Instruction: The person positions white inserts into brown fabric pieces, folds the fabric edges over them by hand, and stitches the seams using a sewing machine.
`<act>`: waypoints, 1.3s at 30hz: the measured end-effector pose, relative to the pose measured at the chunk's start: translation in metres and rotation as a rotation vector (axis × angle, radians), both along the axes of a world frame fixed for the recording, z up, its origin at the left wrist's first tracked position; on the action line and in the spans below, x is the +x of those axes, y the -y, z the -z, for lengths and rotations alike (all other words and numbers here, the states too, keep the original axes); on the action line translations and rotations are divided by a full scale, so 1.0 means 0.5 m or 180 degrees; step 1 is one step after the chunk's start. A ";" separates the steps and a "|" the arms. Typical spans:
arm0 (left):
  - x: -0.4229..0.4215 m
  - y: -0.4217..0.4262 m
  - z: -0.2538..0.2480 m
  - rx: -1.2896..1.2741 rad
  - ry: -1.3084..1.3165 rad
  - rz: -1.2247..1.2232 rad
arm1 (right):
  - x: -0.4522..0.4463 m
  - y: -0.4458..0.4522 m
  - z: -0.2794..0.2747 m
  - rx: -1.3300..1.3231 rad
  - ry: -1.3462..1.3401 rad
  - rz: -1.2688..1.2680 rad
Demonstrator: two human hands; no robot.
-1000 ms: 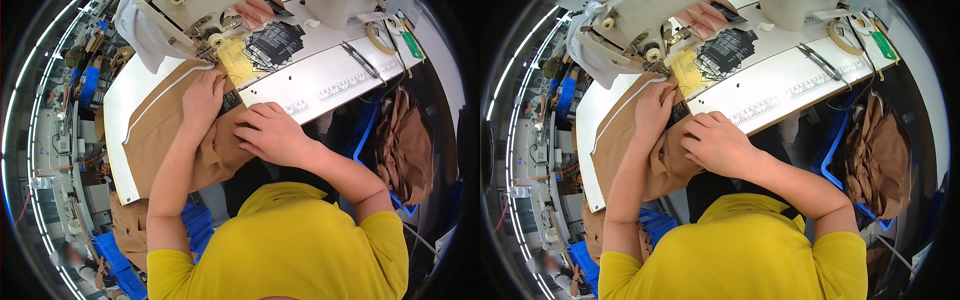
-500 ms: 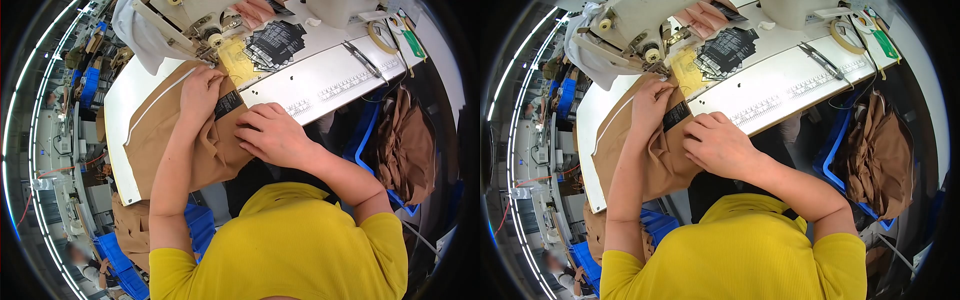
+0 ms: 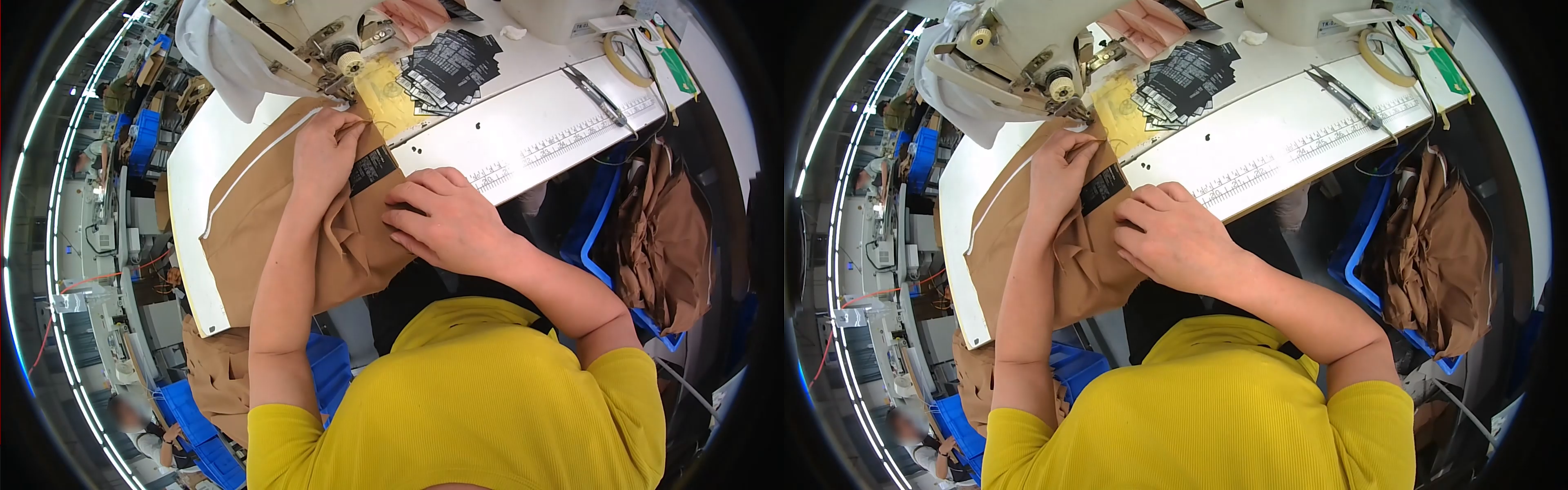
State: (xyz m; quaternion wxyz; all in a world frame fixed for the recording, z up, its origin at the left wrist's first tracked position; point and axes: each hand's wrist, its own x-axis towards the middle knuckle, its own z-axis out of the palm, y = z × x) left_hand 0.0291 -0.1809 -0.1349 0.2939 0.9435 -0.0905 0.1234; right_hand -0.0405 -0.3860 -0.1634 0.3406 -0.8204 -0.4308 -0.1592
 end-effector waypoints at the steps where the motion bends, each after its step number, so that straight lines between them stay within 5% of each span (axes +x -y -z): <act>1: 0.000 0.000 0.000 0.0000 -0.0004 0.0001 | 0.000 0.000 0.001 0.0002 -0.0005 -0.0003; 19: -0.023 0.013 0.000 0.0577 0.0365 0.0174 | 0.011 0.010 -0.008 0.0167 0.0031 -0.0237; 22: -0.039 0.017 0.004 0.0912 0.0627 0.0177 | 0.056 0.043 -0.033 0.0305 -0.0301 -0.0760; 29: -0.039 0.003 0.011 0.1414 0.1124 0.0518 | 0.242 0.009 -0.075 -0.0111 0.0410 -0.0579; 39: -0.061 0.004 0.032 0.0541 0.1031 0.0449 | 0.271 -0.012 -0.059 -0.0905 0.0489 -0.0676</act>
